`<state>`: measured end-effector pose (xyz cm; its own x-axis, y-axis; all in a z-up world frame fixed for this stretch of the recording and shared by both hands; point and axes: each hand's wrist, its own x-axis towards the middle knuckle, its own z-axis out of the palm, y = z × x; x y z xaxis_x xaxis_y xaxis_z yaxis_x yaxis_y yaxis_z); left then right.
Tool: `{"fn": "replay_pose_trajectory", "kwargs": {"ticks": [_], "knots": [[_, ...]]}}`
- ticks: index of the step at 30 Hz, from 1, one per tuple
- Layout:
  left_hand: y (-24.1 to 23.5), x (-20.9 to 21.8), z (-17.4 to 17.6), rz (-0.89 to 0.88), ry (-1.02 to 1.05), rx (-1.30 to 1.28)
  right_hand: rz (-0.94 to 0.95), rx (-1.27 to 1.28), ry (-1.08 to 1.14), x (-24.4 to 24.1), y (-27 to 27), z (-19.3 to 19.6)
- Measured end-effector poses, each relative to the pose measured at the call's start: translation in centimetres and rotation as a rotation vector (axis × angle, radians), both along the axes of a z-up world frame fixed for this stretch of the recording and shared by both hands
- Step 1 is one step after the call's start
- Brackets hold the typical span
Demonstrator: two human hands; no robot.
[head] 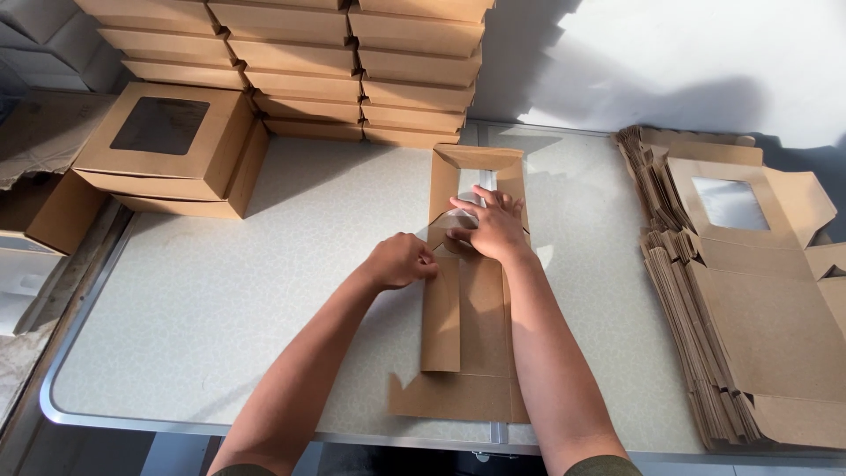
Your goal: The person folds a flat cardboard box with a clear window into a finished box. They fold the side flaps, tuck the tabs, and close the lid, then place the completed box on a stack of similar boxes.
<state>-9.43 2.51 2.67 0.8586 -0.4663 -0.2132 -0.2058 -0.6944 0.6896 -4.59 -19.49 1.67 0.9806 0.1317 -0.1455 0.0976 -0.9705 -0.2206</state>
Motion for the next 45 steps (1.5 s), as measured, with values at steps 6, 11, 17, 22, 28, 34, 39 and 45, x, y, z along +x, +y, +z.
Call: {"fn": "replay_pose_trajectory", "kwargs": {"ticks": [6, 11, 17, 22, 28, 34, 39, 45], "knots": [[-0.4, -0.7, 1.3, -0.037, -0.033, 0.105, -0.045, 0.037, 0.084, -0.3, 0.8, 1.1], [-0.6, -0.3, 0.3, -0.029, -0.021, 0.121, -0.022, 0.177, 0.024, -3.7, 0.5, 4.1], [-1.0, -0.4, 1.0, 0.006, -0.038, 0.151, 0.096, 0.215, -0.014, -8.3, -0.1, 4.6], [-1.1, -0.4, 1.3, 0.045, -0.092, 0.209, 0.185, 0.044, -0.145, -8.0, -0.7, 0.6], [-1.1, -0.4, 1.1, 0.055, -0.117, 0.232, 0.264, 0.175, -0.289, -8.4, -0.6, 1.1], [-0.9, -0.8, 2.1, 0.076, -0.112, 0.200, 0.235, -0.063, -0.227, -8.0, -0.5, 0.6], [-0.6, -0.6, 1.3, 0.067, -0.081, 0.186, 0.204, -0.111, -0.204, -7.8, -0.6, 0.3], [-0.8, -1.5, 2.8, 0.004, 0.005, 0.217, 0.198, -0.068, -0.127, -7.7, -0.9, -0.4]]}}
